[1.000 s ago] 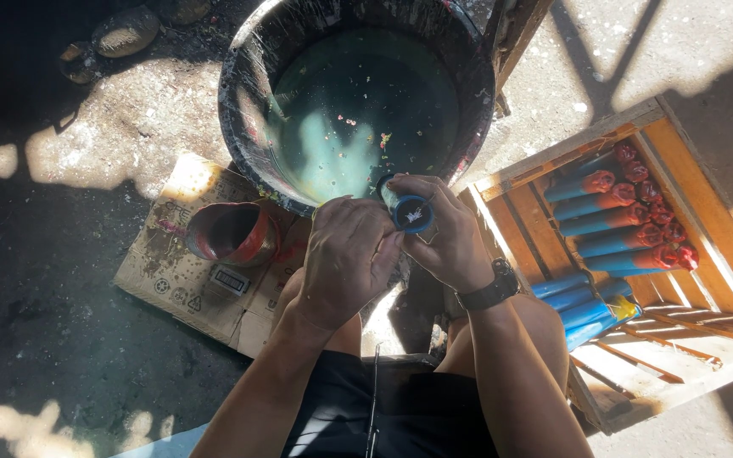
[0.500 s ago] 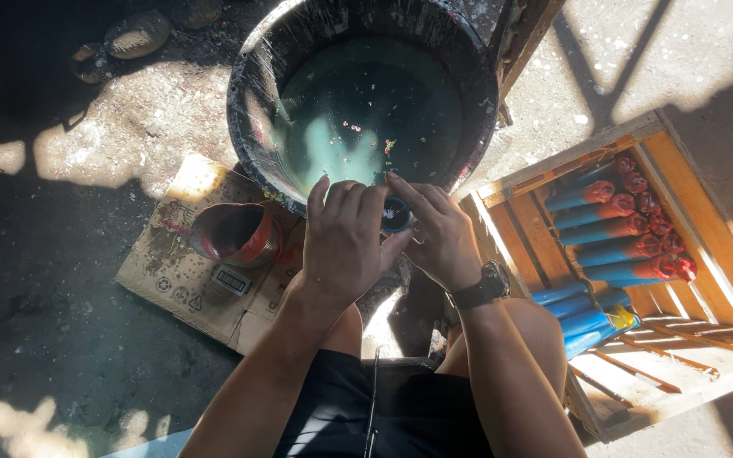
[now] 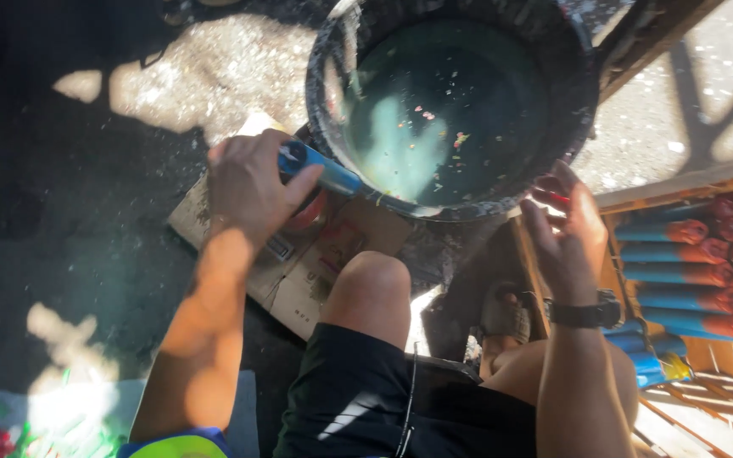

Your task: Dipping the ends of blue cylindrical tubes into a bowl of liquid wax or sealant.

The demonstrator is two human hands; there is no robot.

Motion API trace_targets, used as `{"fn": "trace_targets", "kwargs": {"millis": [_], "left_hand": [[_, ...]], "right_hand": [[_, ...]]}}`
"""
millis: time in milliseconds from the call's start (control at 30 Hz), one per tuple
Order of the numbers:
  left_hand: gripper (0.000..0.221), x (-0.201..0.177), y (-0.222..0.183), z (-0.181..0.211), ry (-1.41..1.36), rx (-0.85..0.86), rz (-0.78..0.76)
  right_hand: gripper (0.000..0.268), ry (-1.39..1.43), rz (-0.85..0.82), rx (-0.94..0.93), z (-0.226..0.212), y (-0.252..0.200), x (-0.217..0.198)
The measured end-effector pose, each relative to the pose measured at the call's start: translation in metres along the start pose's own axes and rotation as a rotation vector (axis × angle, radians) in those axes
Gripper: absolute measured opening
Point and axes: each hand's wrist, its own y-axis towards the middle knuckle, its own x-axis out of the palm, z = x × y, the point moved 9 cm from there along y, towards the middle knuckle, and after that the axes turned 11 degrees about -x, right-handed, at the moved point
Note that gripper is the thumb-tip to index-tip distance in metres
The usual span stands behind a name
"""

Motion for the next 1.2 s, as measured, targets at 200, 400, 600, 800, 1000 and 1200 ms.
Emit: {"fn": "trace_targets", "kwargs": {"millis": [200, 400, 600, 800, 1000, 1200], "left_hand": [[0.047, 0.038, 0.014, -0.093, 0.162, -0.208, 0.048], [0.046, 0.117, 0.027, -0.165, 0.264, -0.364, -0.13], [0.048, 0.152, 0.03, -0.175, 0.258, -0.262, -0.065], [0.055, 0.208, 0.035, -0.195, 0.399, -0.411, -0.289], [0.058, 0.211, 0.033, -0.201, 0.365, -0.486, -0.31], [0.055, 0.163, 0.034, -0.193, 0.481, -0.432, -0.25]], "right_hand": [[0.043, -0.16, -0.168, 0.103, 0.011, -0.002, 0.019], [0.045, -0.219, -0.261, 0.182, 0.022, -0.002, 0.036], [0.042, -0.268, -0.302, 0.176, 0.024, 0.0, 0.047], [0.042, -0.292, -0.332, 0.141, 0.027, -0.001, 0.053], [0.04, -0.277, -0.327, 0.144, 0.033, -0.006, 0.048], [0.04, -0.211, -0.286, 0.242, 0.032, -0.007, 0.038]]}}
